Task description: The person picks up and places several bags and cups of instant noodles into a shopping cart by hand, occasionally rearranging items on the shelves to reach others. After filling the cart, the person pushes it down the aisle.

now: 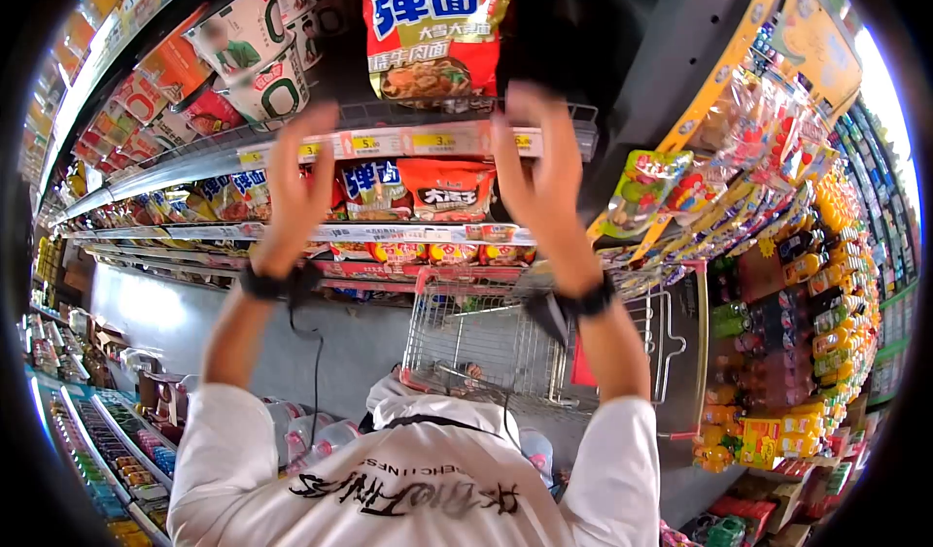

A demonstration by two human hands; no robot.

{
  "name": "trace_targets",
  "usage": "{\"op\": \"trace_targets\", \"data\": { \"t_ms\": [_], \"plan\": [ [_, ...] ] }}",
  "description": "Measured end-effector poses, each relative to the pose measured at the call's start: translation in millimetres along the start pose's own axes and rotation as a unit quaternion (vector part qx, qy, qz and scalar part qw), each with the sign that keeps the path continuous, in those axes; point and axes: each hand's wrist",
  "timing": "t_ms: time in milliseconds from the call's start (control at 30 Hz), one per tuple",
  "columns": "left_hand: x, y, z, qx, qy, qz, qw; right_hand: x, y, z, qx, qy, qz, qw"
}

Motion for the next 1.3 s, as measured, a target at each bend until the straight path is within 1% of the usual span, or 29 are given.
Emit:
{"op": "trace_targets", "data": {
  "t_ms": [33, 67, 100, 133, 167, 233, 267, 333, 367, 400, 433, 467, 500, 533, 567, 600, 667, 700, 733, 800, 867, 933, 967, 1067, 1100, 1200, 1233, 1267, 1300],
  "plan": [
    [-9, 33, 5, 0.016, 0.060, 0.014, 0.998, -2, 39, 14, 0.053, 0.004, 0.007, 0.999],
    [-12, 68, 7, 0.033, 0.103, 0.032, 0.994, -7, 85, 20, 0.090, -0.042, -0.056, 0.993],
    [-19, 107, 8, 0.029, 0.233, 0.171, 0.957, -3, 134, 30, 0.175, 0.011, -0.149, 0.973],
    [-25, 144, 9, 0.020, 0.354, 0.310, 0.882, -10, 187, 35, 0.242, 0.039, -0.201, 0.948],
    [-27, 169, 12, 0.020, 0.348, 0.331, 0.877, -19, 250, 47, 0.324, 0.101, -0.197, 0.920],
    [-28, 210, 27, -0.027, 0.372, 0.511, 0.775, -11, 355, 85, 0.484, 0.187, -0.200, 0.831],
    [-28, 228, 34, -0.033, 0.358, 0.517, 0.777, 0, 391, 99, 0.554, 0.211, -0.205, 0.779],
    [-26, 258, 49, -0.151, 0.323, 0.638, 0.682, 29, 445, 122, 0.553, 0.185, -0.275, 0.764],
    [-23, 271, 57, -0.181, 0.328, 0.662, 0.649, 44, 465, 132, 0.561, 0.175, -0.276, 0.761],
    [-23, 279, 66, -0.184, 0.321, 0.667, 0.647, 54, 482, 140, 0.582, 0.185, -0.287, 0.738],
    [-22, 285, 73, -0.213, 0.326, 0.700, 0.599, 55, 494, 141, 0.601, 0.197, -0.296, 0.716],
    [-21, 290, 81, -0.241, 0.330, 0.729, 0.549, 53, 507, 139, 0.604, 0.195, -0.292, 0.715],
    [-21, 294, 87, -0.246, 0.327, 0.730, 0.547, 51, 520, 136, 0.564, 0.222, -0.327, 0.726],
    [-20, 296, 93, -0.236, 0.336, 0.742, 0.529, 48, 537, 130, 0.519, 0.247, -0.362, 0.734],
    [-19, 298, 99, -0.226, 0.347, 0.753, 0.511, 30, 566, 137, 0.504, 0.189, -0.428, 0.726],
    [-18, 300, 106, -0.231, 0.345, 0.755, 0.508, 33, 564, 138, 0.509, 0.189, -0.425, 0.724],
    [-17, 304, 120, -0.197, 0.380, 0.747, 0.509, 39, 541, 133, 0.513, 0.190, -0.425, 0.721],
    [-17, 304, 128, -0.199, 0.380, 0.750, 0.504, 53, 517, 122, 0.510, 0.248, -0.304, 0.765],
    [-14, 307, 136, -0.209, 0.375, 0.749, 0.504, 46, 527, 120, 0.517, 0.241, -0.297, 0.766],
    [-13, 318, 152, -0.214, 0.382, 0.750, 0.497, 34, 537, 125, 0.508, 0.144, -0.315, 0.789],
    [-10, 330, 167, -0.211, 0.370, 0.759, 0.494, 41, 536, 119, 0.526, 0.150, -0.310, 0.778],
    [-6, 341, 178, -0.208, 0.378, 0.773, 0.465, 47, 533, 108, 0.548, 0.166, -0.341, 0.746],
    [-4, 343, 183, -0.201, 0.378, 0.778, 0.460, 57, 531, 101, 0.550, 0.198, -0.295, 0.756],
    [-1, 349, 194, -0.184, 0.367, 0.786, 0.462, 79, 527, 77, 0.537, 0.159, -0.321, 0.764],
    [-1, 350, 197, -0.184, 0.364, 0.789, 0.460, 84, 528, 71, 0.562, 0.150, -0.334, 0.741],
    [-2, 356, 201, -0.173, 0.369, 0.782, 0.471, 111, 532, 52, 0.573, 0.147, -0.349, 0.726],
    [-3, 360, 202, -0.169, 0.366, 0.789, 0.464, 126, 523, 43, 0.609, 0.186, -0.365, 0.679],
    [-4, 363, 203, -0.166, 0.364, 0.795, 0.455, 129, 523, 42, 0.612, 0.186, -0.364, 0.677],
    [-4, 366, 203, -0.167, 0.363, 0.797, 0.453, 130, 526, 40, 0.632, 0.129, -0.367, 0.670]
  ]
}}
Point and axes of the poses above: each hand's wrist, its own y-axis away from the middle knuckle, its own z-axis out of the back of the hand, x = y × z, and after that the axes turned 2 degrees about -x, right-handed
